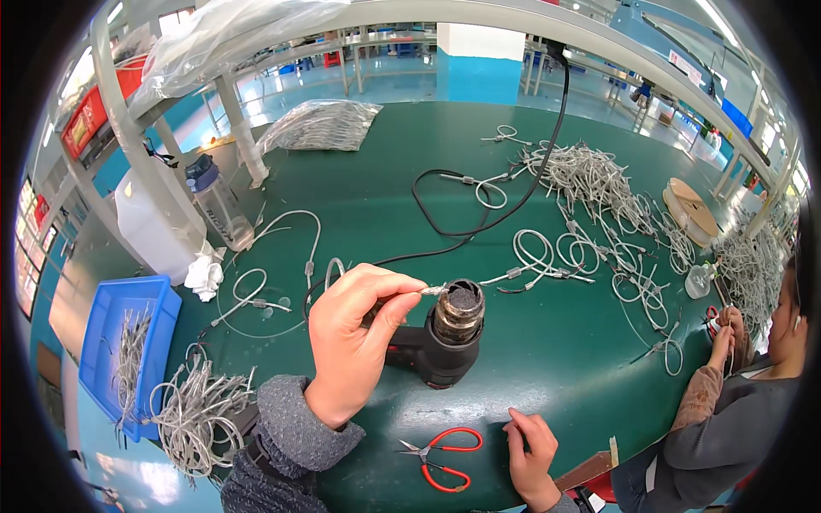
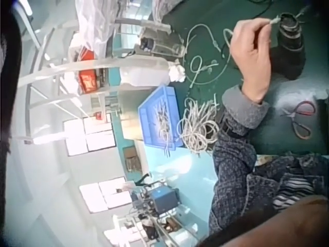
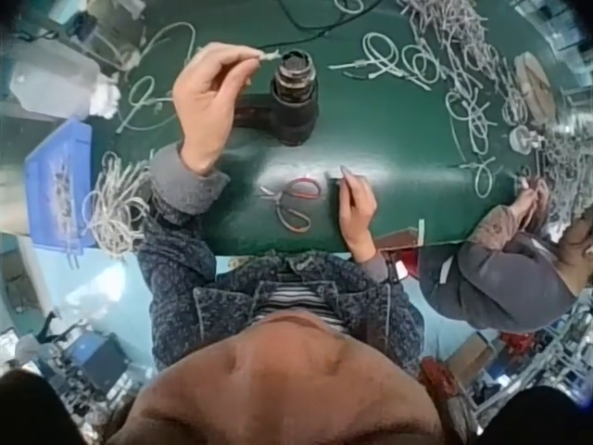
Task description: Assembling electronic wiring harnesses using a heat gun and pliers at a manual assembly station.
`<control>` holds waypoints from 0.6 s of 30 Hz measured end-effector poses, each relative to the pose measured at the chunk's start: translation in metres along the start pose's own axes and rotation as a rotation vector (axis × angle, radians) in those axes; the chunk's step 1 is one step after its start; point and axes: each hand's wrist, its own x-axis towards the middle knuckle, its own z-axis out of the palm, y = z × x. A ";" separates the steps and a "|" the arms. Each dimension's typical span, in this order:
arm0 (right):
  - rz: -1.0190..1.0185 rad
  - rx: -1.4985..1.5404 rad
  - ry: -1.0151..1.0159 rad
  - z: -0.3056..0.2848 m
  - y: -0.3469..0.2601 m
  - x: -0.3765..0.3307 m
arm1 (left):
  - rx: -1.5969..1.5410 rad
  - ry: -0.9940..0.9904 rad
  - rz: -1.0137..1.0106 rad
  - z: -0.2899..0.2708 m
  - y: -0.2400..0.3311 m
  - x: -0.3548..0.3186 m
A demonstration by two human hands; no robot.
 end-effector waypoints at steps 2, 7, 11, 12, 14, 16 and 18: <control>0.004 0.005 -0.001 0.000 -0.001 0.000 | 0.009 0.005 0.006 0.001 0.001 0.001; 0.020 0.009 0.001 -0.001 -0.002 0.000 | 0.039 0.000 0.023 0.000 0.002 0.002; -0.003 0.012 -0.004 0.000 -0.001 -0.001 | 0.069 -0.001 0.041 0.000 0.003 0.003; -0.005 0.012 -0.004 0.000 0.000 -0.001 | 0.078 -0.005 0.048 0.000 0.004 0.003; -0.006 0.012 -0.004 0.000 0.000 -0.001 | 0.088 -0.009 0.056 0.000 0.005 0.004; -0.003 0.018 -0.012 -0.001 -0.001 0.000 | 0.100 -0.009 0.063 0.001 0.006 0.004; 0.000 0.021 -0.017 -0.001 -0.001 -0.001 | 0.106 -0.010 0.066 0.001 0.005 0.004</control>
